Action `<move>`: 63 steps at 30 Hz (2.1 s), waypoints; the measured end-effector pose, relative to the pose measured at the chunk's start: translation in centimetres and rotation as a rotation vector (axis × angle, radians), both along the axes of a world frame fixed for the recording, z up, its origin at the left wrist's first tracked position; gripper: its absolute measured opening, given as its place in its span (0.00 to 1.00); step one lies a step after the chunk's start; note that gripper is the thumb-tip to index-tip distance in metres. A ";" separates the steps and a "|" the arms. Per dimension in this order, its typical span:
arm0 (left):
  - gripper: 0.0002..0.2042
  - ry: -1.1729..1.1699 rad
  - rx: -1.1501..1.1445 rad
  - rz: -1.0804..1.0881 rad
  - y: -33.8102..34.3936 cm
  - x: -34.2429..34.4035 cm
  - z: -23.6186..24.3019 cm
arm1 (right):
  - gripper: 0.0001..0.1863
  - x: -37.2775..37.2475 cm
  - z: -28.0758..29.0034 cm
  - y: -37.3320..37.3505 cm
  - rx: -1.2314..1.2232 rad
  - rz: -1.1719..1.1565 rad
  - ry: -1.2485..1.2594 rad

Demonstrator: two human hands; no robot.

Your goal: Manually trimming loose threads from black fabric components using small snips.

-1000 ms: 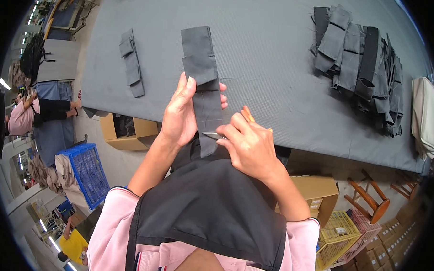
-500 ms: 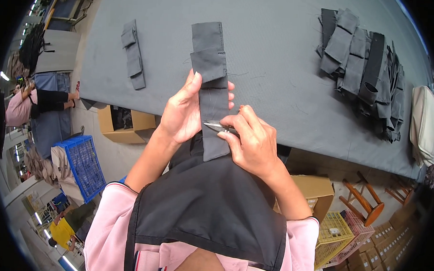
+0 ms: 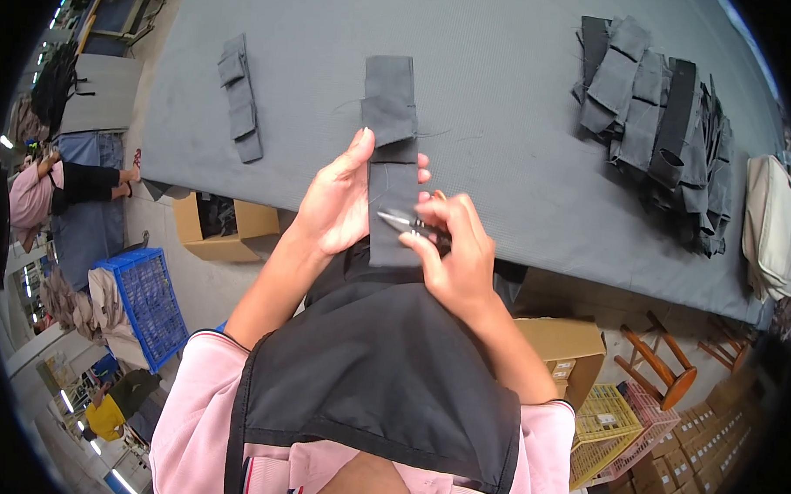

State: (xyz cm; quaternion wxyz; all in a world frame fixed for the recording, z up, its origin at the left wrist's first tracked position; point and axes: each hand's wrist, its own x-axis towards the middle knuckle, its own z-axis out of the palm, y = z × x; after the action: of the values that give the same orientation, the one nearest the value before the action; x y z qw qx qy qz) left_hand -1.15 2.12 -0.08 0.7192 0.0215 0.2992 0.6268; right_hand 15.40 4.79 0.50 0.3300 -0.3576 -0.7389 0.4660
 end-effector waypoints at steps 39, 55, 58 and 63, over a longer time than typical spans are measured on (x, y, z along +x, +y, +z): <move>0.23 1.281 0.387 -0.063 -3.9 -0.5 -0.5 | 0.17 1.6 1.5 0.5 0.102 -0.086 -0.206; 0.19 1.351 0.434 -0.099 -3.8 -0.3 -0.2 | 0.11 1.6 1.4 0.8 0.269 -0.084 -0.154; 0.18 1.358 0.425 -0.101 -4.0 -0.1 -0.3 | 0.11 1.8 1.6 0.7 0.287 -0.086 -0.212; 0.18 1.345 0.369 -0.070 -4.0 -0.1 -0.2 | 0.12 2.3 1.6 0.5 0.259 -0.125 -0.162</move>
State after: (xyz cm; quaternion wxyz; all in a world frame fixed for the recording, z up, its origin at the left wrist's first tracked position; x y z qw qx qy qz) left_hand -1.27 -1.83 -0.25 0.3821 0.5363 0.5673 0.4945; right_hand 17.68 5.33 2.05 0.3409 -0.3937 -0.7934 0.3152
